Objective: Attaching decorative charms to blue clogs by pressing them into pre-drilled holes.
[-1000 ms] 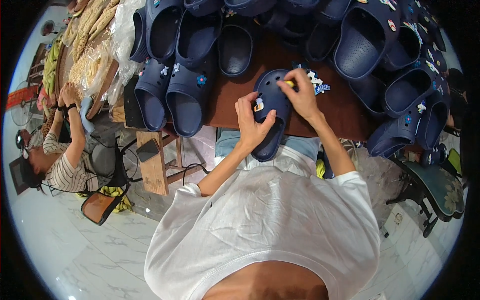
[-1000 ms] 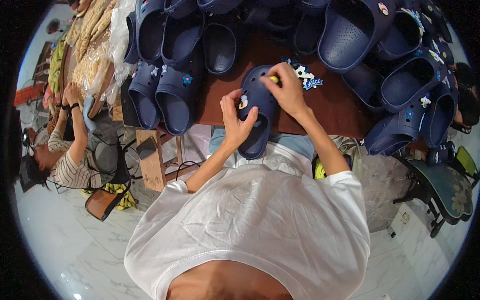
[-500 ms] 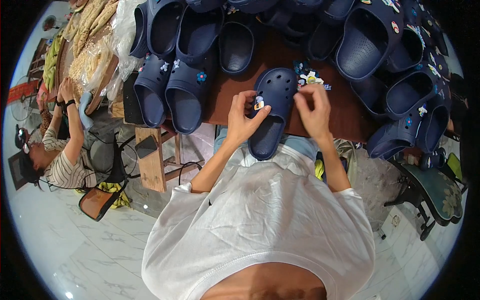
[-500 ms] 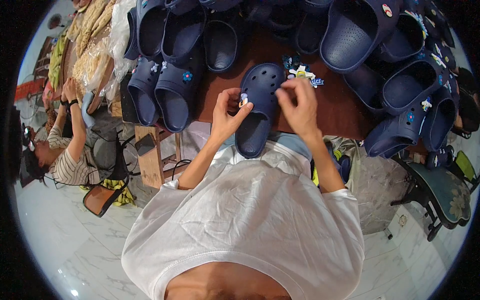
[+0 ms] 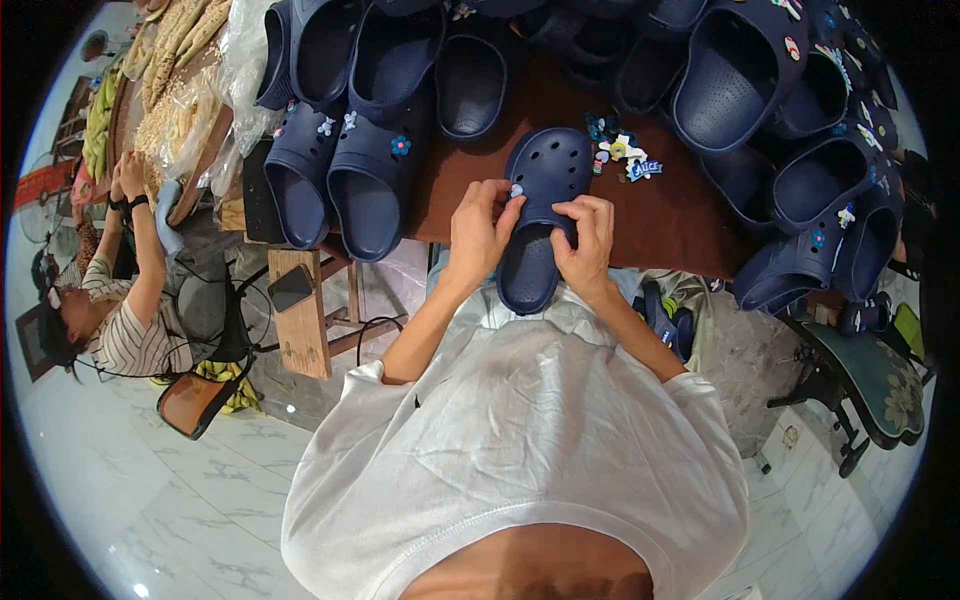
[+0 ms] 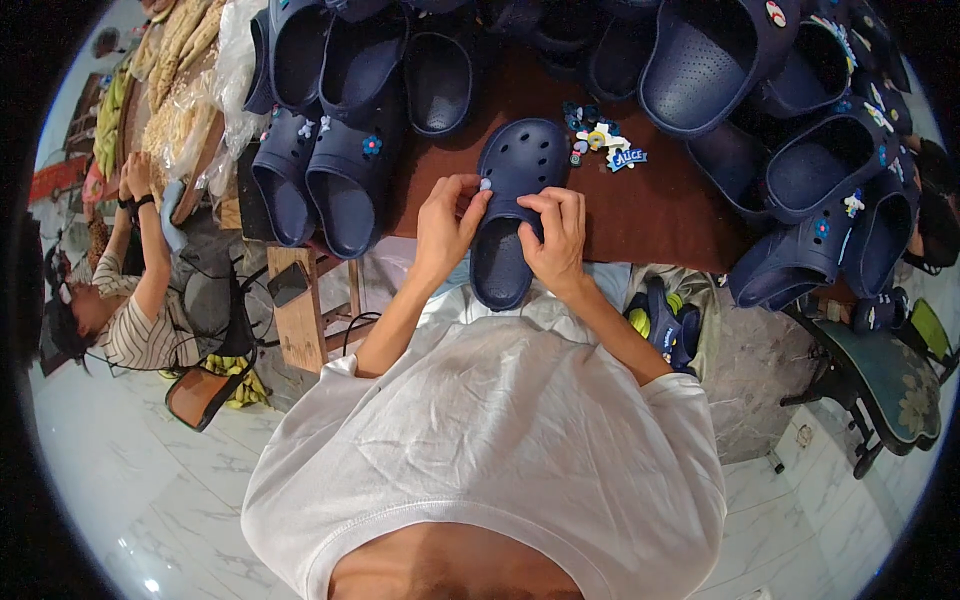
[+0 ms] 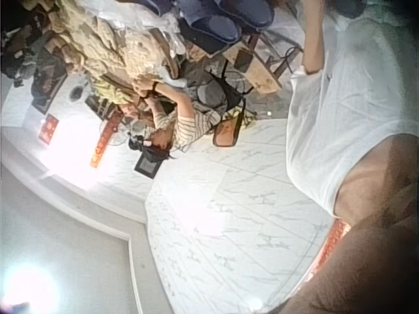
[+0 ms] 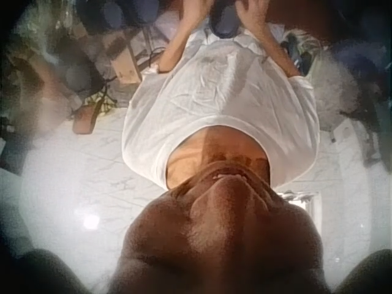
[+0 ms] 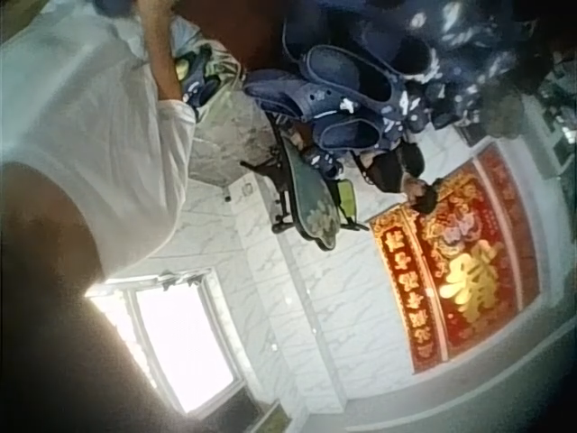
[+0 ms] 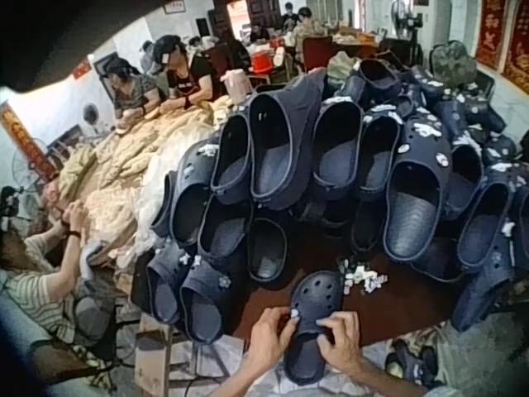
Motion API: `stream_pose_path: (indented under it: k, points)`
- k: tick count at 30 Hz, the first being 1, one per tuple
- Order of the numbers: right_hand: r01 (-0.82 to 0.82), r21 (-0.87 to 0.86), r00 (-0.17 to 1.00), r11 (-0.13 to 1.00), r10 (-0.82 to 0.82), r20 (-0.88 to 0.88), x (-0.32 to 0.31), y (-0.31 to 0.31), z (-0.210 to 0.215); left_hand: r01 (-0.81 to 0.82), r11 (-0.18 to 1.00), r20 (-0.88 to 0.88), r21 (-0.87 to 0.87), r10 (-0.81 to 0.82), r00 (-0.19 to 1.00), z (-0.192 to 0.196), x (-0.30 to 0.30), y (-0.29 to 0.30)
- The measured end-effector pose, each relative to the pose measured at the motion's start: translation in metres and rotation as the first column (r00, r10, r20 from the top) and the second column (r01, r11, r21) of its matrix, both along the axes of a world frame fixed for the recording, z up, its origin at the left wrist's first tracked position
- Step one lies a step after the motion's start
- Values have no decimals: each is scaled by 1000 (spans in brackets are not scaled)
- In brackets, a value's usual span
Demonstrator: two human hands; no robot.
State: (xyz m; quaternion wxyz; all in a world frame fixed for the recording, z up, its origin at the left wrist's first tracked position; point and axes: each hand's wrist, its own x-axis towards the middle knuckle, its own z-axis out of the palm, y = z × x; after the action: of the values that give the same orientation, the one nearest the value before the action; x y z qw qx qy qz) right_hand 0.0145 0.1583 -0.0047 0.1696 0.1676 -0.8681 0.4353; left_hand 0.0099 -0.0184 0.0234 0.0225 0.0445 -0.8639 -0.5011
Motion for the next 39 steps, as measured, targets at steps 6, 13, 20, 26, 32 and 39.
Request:
stream_pose_path:
  k: [6,13,20,26,32,39]
  points:
    - [25,-68,999,997,-27,-30,3,-6,-8,1,971,-134,-238,-34,990,4,3,7]
    - [17,-79,999,997,-20,-34,4,-7,-9,-36,984,-143,-172,11,990,1,5,7]
    - [-150,-83,987,985,154,40,-17,12,29,-88,996,-103,-11,86,991,-4,10,8]
    - [-332,63,943,941,329,46,-76,22,48,-75,976,-89,203,95,992,-13,25,12]
    - [-744,279,667,607,697,264,-106,-3,33,-35,997,-279,-62,16,960,-17,23,17]
    - [-823,173,567,541,763,311,-114,-3,25,-33,997,-293,-69,11,956,-37,25,14]
